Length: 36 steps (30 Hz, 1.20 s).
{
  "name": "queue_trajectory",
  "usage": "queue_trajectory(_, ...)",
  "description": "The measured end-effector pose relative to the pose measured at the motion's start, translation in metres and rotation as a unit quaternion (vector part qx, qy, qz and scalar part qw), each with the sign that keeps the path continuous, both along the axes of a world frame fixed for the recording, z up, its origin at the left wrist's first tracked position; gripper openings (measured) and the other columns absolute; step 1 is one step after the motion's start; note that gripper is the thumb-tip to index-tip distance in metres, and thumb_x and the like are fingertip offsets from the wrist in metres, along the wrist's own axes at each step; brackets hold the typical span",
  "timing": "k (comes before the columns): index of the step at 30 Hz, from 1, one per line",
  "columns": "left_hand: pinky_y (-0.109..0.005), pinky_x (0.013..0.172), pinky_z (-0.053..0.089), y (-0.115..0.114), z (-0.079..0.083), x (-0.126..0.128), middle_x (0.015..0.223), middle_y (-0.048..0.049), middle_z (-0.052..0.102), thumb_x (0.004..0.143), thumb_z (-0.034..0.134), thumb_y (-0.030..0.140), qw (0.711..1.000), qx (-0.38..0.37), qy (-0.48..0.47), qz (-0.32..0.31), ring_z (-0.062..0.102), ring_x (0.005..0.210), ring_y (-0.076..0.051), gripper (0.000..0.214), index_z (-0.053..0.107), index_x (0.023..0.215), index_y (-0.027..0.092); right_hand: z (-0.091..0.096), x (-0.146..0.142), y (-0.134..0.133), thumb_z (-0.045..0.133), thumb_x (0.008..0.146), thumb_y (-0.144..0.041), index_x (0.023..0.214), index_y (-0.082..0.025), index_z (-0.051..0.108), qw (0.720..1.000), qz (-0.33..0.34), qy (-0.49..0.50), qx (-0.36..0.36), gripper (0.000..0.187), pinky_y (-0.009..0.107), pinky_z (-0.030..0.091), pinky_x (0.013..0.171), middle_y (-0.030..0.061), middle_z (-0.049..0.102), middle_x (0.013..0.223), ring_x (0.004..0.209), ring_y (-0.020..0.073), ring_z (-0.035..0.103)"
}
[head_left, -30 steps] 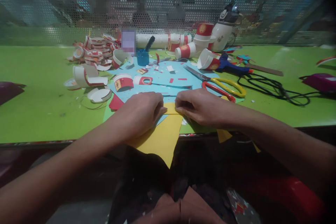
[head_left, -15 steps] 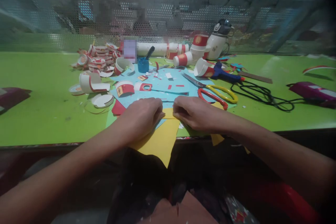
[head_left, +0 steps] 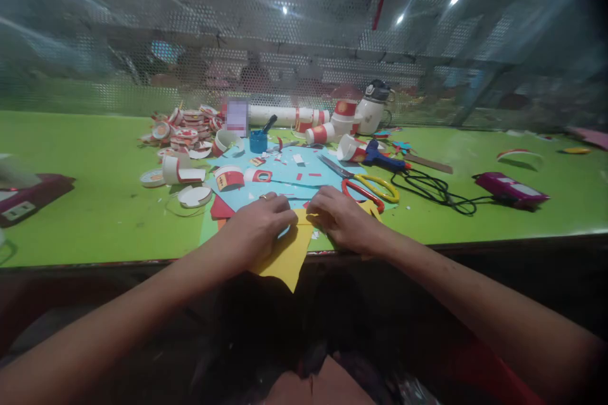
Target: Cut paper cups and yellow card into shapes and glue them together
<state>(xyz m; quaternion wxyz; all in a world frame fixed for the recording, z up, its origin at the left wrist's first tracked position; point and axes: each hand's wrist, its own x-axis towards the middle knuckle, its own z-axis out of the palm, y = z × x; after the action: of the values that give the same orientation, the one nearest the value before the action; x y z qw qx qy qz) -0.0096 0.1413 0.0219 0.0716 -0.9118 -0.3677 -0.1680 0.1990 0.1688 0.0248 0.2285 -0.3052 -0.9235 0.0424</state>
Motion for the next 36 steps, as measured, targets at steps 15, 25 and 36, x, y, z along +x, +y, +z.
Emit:
queue_trajectory(15,-0.034,0.068,0.042,-0.018,0.000,0.001,0.086,-0.0099,0.056,0.084,0.043,0.007,0.997,0.047,0.061,0.000,0.047,0.079,-0.021,0.023,0.060,0.099,0.011,0.000,0.006,-0.003,0.050,0.084,-0.002,0.109,-0.021,0.067,0.991,0.054,-0.103,0.070,0.035,0.037,0.044,0.078,0.0111,0.060,0.100,0.093,0.0226,0.046)
queue_trajectory(25,-0.036,0.066,0.042,-0.019,0.004,0.006,0.083,-0.0120,0.056,0.079,0.046,0.005,0.992,0.057,0.110,0.002,0.047,0.079,-0.023,0.018,0.062,0.086,0.009,0.006,0.012,-0.005,0.054,0.083,-0.005,0.119,-0.022,0.061,0.983,0.080,-0.145,0.078,0.040,0.039,0.046,0.080,0.0142,0.057,0.112,0.100,0.0244,0.046)
queue_trajectory(36,-0.034,0.066,0.044,-0.025,0.009,0.006,0.084,-0.0126,0.057,0.082,0.044,0.007,0.995,0.018,0.090,0.031,0.050,0.080,-0.021,0.020,0.064,0.083,0.010,0.002,0.061,-0.002,0.049,0.076,0.003,0.121,-0.024,0.060,0.981,0.053,-0.149,0.113,0.053,0.055,0.031,0.101,0.0132,0.047,0.133,0.124,0.0286,0.035)
